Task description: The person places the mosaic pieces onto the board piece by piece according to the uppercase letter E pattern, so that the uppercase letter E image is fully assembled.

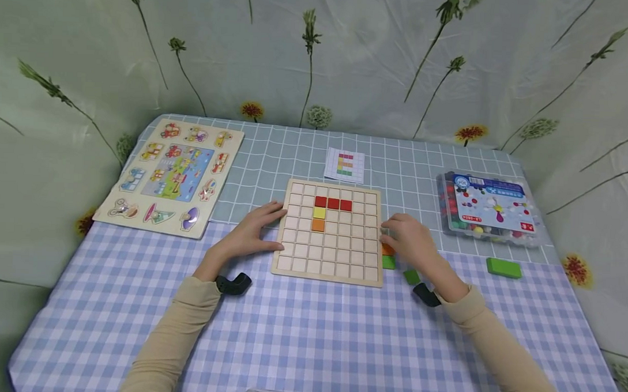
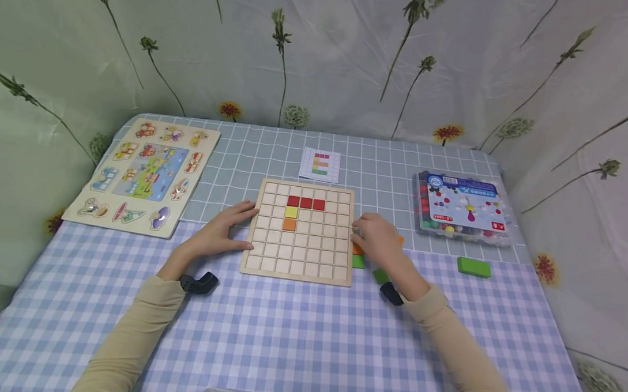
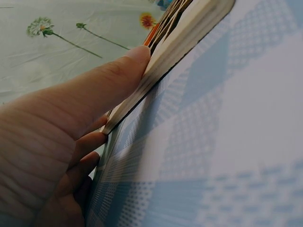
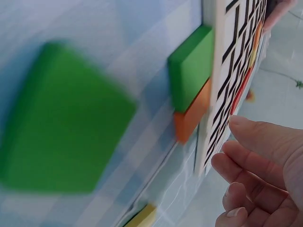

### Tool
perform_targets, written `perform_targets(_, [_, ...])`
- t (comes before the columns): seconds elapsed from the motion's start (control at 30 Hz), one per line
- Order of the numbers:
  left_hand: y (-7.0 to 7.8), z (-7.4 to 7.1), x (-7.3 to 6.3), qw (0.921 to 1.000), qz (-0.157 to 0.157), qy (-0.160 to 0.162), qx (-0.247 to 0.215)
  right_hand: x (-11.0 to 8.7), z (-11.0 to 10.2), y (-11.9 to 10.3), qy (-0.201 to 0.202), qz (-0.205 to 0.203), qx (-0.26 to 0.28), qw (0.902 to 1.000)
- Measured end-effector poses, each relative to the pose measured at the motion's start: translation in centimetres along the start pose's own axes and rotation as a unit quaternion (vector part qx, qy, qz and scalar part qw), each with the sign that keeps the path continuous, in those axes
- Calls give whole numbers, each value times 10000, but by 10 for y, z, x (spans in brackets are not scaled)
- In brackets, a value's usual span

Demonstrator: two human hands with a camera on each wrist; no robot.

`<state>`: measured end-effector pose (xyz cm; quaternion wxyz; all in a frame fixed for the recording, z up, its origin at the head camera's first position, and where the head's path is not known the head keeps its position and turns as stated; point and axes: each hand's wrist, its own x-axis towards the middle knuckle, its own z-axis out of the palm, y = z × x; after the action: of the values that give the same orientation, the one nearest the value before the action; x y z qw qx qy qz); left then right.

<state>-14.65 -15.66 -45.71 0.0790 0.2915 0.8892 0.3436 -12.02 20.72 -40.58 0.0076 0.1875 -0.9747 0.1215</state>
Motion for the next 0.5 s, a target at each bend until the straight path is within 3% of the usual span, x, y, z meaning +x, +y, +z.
perform_targets(0.5, [1,0,0,10000,6,13,52,-19,-9,28,-69,510,86,9986])
